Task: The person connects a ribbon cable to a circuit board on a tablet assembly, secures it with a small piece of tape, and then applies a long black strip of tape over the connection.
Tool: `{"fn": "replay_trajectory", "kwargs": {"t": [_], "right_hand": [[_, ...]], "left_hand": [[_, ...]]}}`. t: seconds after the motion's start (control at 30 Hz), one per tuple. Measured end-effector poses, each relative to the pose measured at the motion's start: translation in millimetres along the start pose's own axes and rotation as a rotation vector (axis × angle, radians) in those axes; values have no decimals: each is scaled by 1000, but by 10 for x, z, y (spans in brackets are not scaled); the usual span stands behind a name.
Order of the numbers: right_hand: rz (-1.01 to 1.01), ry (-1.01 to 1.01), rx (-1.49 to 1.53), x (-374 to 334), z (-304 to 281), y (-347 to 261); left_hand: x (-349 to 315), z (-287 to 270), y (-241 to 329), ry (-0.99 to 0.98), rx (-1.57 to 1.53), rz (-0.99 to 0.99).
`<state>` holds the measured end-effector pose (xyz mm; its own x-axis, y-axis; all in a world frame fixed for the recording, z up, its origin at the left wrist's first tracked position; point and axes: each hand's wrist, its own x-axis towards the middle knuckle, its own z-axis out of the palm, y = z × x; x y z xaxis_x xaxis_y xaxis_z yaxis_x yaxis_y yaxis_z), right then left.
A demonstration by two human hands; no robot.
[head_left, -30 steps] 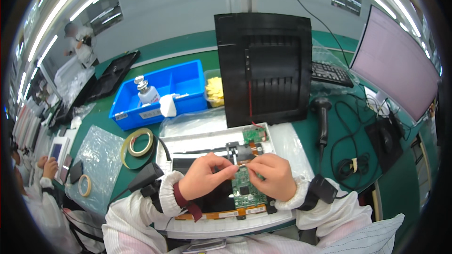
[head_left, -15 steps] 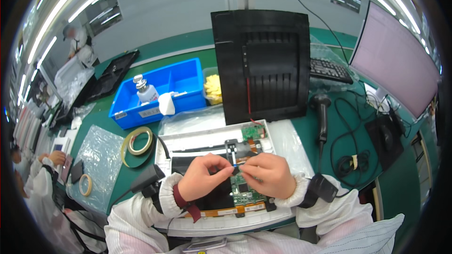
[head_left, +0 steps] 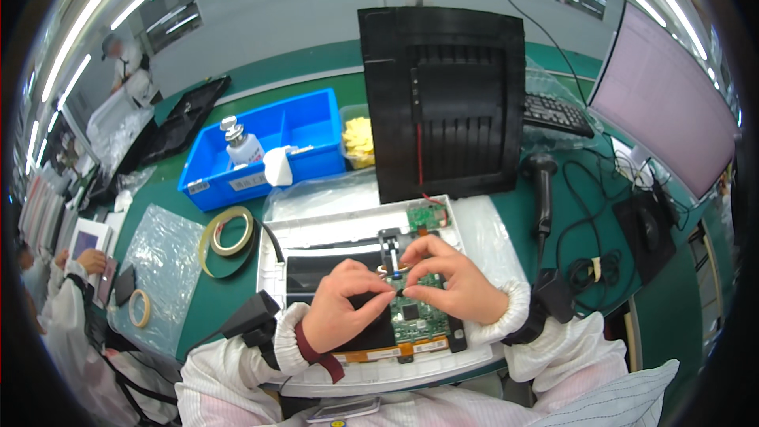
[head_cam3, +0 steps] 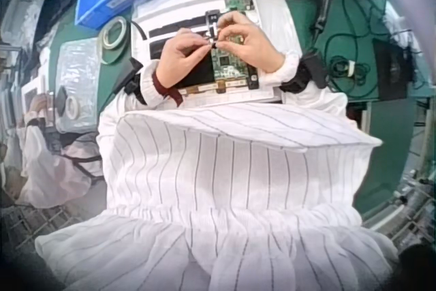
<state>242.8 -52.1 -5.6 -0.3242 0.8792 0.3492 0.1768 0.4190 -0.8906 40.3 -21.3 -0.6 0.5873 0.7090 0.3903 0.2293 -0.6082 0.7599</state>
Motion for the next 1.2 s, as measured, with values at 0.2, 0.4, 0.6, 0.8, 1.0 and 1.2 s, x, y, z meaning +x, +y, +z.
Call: {"fn": "replay_trajectory", "kwargs": {"t": [0.2, 0.4, 0.6, 0.8, 1.0, 1.2], "right_hand": [[53, -17, -120, 147, -98, -52], [162, -208, -223, 323, -54, 200], [142, -263, -308, 349, -5, 287], [122, -284, -364, 348, 17, 317], [123, -285, -345, 347, 11, 351], [151, -299, -359, 352, 20, 314]], "left_hand": [[42, -63, -80, -9, 178, 87], [-62, -57, -138, -237, 556, 339], [-85, -19, -189, -235, 584, 364], [-80, -26, -209, -259, 573, 350], [-84, -29, -211, -290, 584, 332], [-84, -32, -218, -290, 579, 330]]}}
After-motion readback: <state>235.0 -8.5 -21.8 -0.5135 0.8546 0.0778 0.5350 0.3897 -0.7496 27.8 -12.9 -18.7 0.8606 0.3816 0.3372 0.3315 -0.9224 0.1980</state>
